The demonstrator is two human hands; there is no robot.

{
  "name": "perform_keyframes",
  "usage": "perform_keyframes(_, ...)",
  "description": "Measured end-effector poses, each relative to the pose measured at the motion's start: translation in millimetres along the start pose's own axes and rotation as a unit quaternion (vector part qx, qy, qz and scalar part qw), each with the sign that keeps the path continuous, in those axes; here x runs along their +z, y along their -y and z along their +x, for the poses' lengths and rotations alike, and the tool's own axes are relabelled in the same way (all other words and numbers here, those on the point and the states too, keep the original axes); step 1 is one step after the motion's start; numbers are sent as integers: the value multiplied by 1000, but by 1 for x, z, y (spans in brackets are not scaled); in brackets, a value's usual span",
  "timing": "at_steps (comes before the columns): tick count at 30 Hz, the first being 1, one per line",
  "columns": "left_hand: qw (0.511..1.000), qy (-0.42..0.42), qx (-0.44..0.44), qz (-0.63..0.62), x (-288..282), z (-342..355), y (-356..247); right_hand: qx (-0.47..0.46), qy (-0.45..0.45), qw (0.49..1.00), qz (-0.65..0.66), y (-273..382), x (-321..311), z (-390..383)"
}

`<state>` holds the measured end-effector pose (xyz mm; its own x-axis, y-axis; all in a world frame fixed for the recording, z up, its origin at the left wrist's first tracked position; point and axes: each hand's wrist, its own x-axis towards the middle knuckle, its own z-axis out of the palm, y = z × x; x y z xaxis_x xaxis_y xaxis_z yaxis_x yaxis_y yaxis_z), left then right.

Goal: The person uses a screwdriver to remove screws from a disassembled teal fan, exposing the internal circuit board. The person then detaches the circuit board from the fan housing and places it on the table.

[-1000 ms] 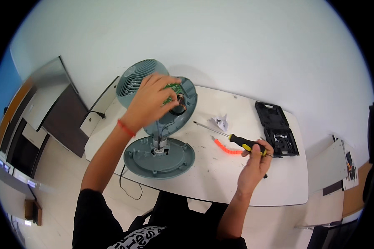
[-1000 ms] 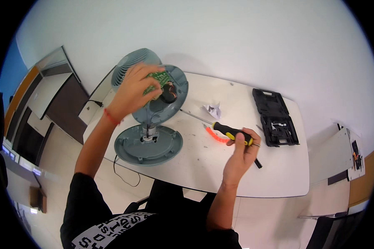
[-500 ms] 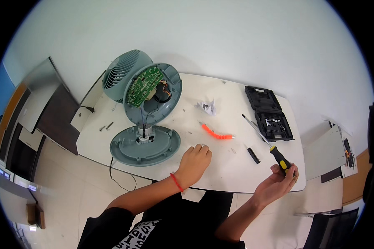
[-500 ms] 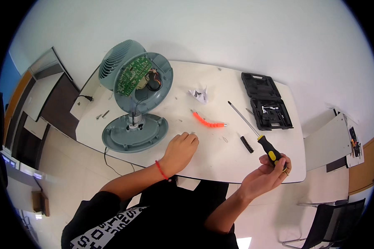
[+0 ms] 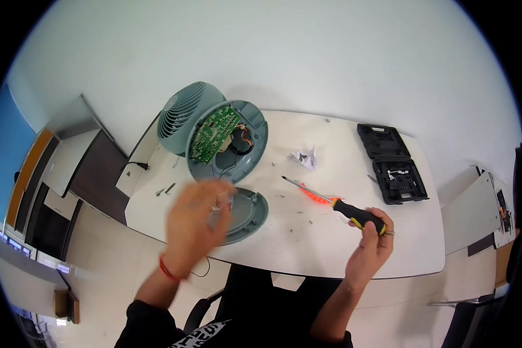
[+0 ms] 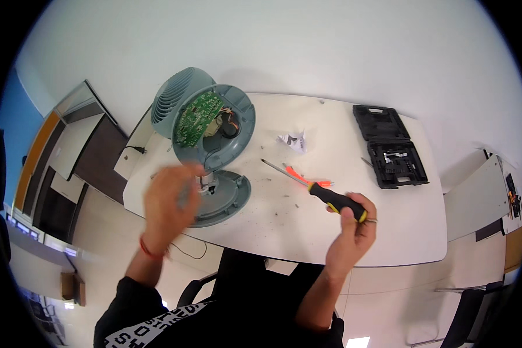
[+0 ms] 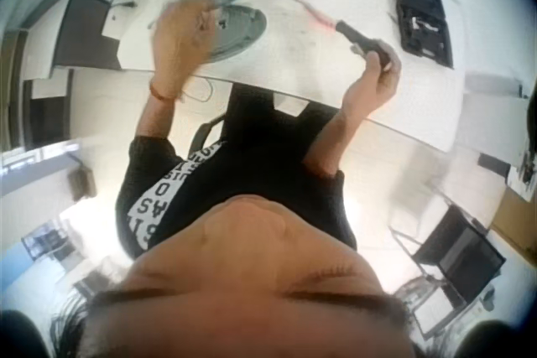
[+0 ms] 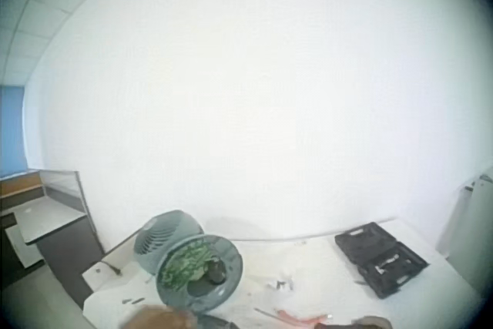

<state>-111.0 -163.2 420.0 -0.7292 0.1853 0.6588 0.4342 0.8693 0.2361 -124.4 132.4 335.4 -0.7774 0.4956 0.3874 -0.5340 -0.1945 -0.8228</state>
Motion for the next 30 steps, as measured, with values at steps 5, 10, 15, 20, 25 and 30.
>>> perform_keyframes(5,997,-23,-69,-38,-1,53,113,28,68,993,88,-25,61,-17)
perform_keyframes(10,958,111,-131,-230,29,61,159,8,99,991,89,-46,97,-44)
perform_keyframes(15,956,67,-111,-262,68,33,179,11,134,986,99,-67,114,-56)
perform_keyframes(20,953,76,-121,-267,69,30,182,29,158,981,106,-73,114,-61)
perform_keyframes(25,951,87,-105,-277,68,26,186,28,185,975,119,-82,112,-67)
perform_keyframes(30,947,87,-104,-292,70,22,186,30,178,979,93,-80,115,-73)
